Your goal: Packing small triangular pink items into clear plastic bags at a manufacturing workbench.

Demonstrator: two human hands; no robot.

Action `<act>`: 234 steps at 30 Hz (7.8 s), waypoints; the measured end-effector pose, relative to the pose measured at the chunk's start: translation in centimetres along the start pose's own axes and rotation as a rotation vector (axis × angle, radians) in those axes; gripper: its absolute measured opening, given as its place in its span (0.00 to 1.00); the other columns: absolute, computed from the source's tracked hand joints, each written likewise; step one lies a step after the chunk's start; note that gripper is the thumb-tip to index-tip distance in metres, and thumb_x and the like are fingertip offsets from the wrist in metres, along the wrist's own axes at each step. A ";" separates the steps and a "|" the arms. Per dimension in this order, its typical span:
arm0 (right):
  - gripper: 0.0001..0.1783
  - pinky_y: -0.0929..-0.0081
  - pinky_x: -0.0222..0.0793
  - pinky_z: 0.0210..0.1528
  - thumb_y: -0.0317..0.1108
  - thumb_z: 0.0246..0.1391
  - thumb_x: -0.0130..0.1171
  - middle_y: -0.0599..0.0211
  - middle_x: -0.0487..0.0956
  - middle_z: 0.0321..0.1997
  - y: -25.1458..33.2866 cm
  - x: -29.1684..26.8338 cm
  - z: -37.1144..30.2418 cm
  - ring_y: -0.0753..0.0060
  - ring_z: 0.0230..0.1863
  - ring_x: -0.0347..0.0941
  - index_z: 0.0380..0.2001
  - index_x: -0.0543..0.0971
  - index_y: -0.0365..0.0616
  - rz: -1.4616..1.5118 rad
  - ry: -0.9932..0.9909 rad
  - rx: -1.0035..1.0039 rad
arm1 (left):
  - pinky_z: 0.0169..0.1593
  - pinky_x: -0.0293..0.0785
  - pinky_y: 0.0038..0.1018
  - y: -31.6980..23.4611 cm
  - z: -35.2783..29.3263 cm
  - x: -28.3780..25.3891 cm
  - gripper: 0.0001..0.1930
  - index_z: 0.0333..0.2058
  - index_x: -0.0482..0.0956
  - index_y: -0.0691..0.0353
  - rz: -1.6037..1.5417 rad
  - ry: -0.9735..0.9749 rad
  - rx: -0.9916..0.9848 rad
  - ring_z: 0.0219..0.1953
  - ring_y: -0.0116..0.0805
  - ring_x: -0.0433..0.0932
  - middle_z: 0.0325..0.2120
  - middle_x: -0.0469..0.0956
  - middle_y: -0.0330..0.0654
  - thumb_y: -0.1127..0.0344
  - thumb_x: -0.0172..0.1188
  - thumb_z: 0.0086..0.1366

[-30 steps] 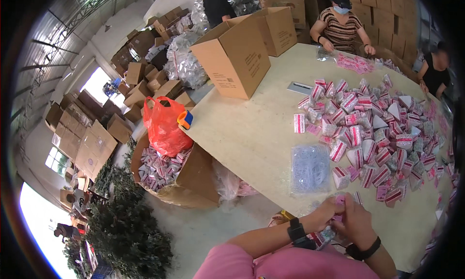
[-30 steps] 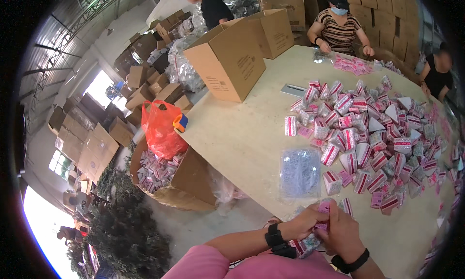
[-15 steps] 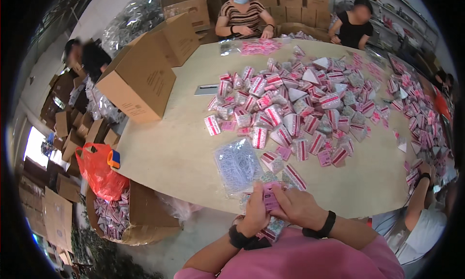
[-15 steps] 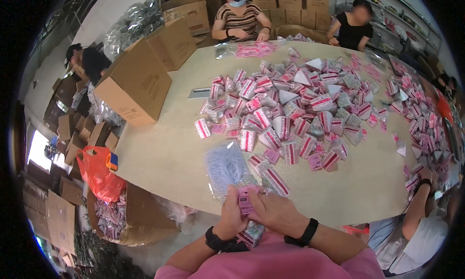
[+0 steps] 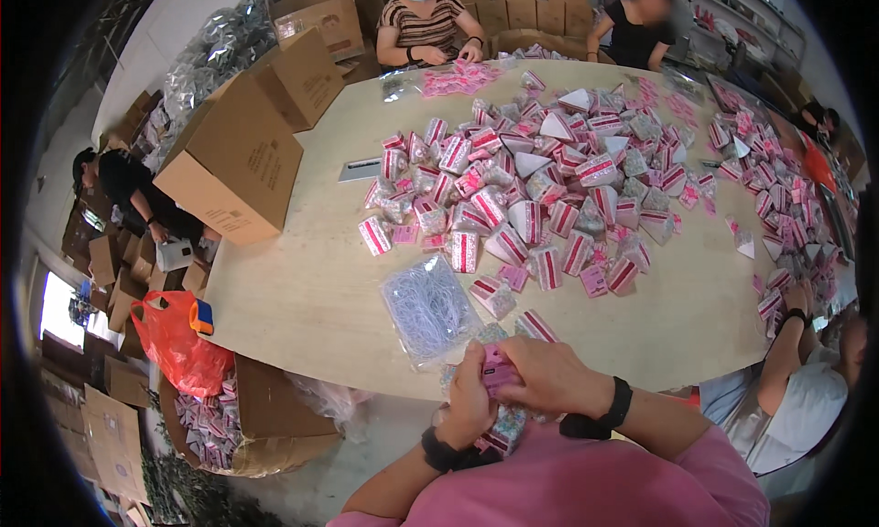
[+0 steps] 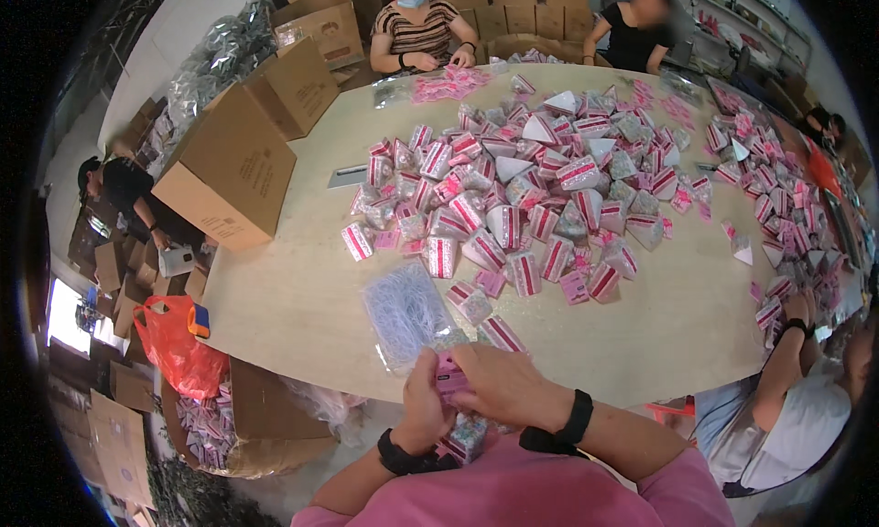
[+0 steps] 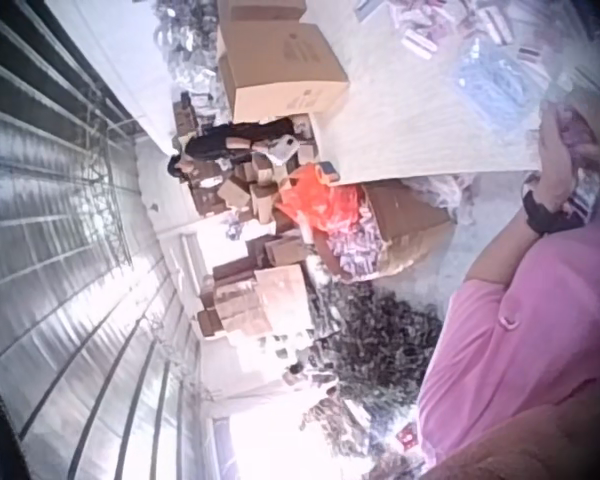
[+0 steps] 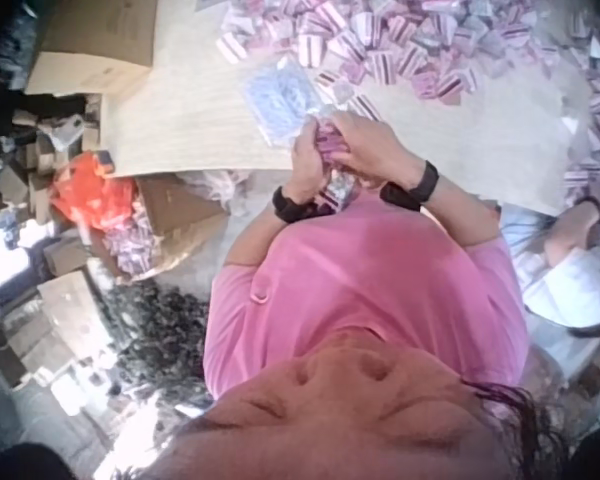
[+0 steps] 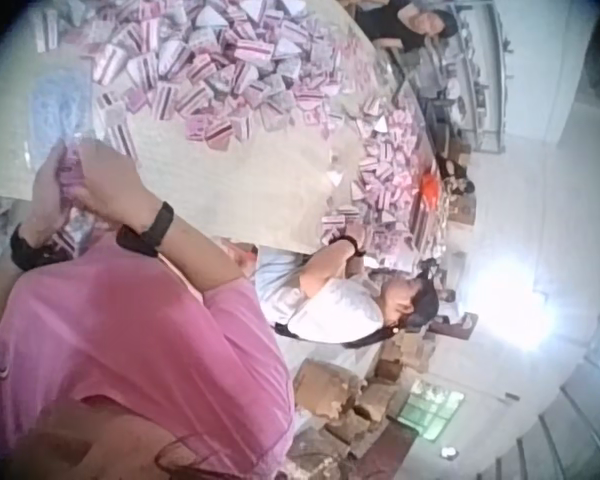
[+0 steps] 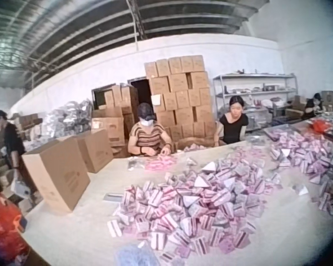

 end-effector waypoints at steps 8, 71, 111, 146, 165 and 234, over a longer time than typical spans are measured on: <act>0.13 0.61 0.65 0.36 0.38 0.50 0.57 0.57 0.73 0.33 -1.8 1.1 0.4 0.52 0.36 0.71 0.35 0.71 0.42 0.193 -0.156 -0.033 | 0.29 0.73 0.27 -0.5 0.1 0.4 0.23 0.41 0.72 0.63 0.028 0.006 0.043 0.29 0.32 0.77 0.32 0.77 0.43 0.50 0.36 0.69; 0.16 0.74 0.68 0.32 0.36 0.51 0.56 0.58 0.78 0.29 -2.3 -0.5 5.7 0.70 0.29 0.75 0.42 0.76 0.42 0.390 0.198 -0.076 | 0.33 0.70 0.23 -3.4 0.0 -1.2 0.18 0.50 0.63 0.64 0.300 0.226 -0.034 0.26 0.24 0.70 0.26 0.71 0.37 0.74 0.51 0.61; 0.14 0.74 0.66 0.37 0.35 0.53 0.50 0.66 0.75 0.33 -2.6 -6.7 2.3 0.74 0.34 0.70 0.40 0.73 0.38 0.464 -0.007 0.008 | 0.37 0.70 0.18 -5.4 -1.6 1.8 0.16 0.47 0.75 0.65 0.740 0.320 0.177 0.31 0.21 0.72 0.37 0.76 0.37 0.71 0.58 0.59; 0.10 0.87 0.50 0.11 0.36 0.56 0.55 0.63 0.75 0.27 -4.4 -4.6 -0.3 0.86 0.15 0.60 0.26 0.72 0.41 1.449 0.099 0.260 | 0.35 0.69 0.19 -3.7 -2.0 1.0 0.13 0.41 0.76 0.68 0.611 0.282 0.046 0.30 0.22 0.73 0.30 0.77 0.36 0.67 0.60 0.60; 0.17 0.73 0.71 0.44 0.22 0.50 0.50 0.58 0.78 0.42 -5.0 -5.3 -0.9 0.69 0.44 0.74 0.45 0.75 0.31 1.336 -0.034 -0.043 | 0.35 0.70 0.20 -3.3 -1.2 1.2 0.16 0.42 0.76 0.69 0.556 0.279 0.004 0.31 0.23 0.74 0.32 0.78 0.38 0.65 0.63 0.57; 0.02 0.82 0.57 0.22 0.25 0.47 0.58 0.72 0.70 0.19 0.2 -8.2 -5.5 0.83 0.20 0.62 0.25 0.75 0.39 0.188 -0.480 0.051 | 0.41 0.71 0.19 -0.7 -1.4 5.9 0.24 0.56 0.62 0.65 0.435 0.262 -0.056 0.38 0.23 0.73 0.41 0.74 0.40 0.79 0.50 0.59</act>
Point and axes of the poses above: each hand's wrist, its own z-axis towards the middle knuckle, its own x-axis out of the palm, y = z × x, the point moved 2 cm from there along z, towards the middle knuckle
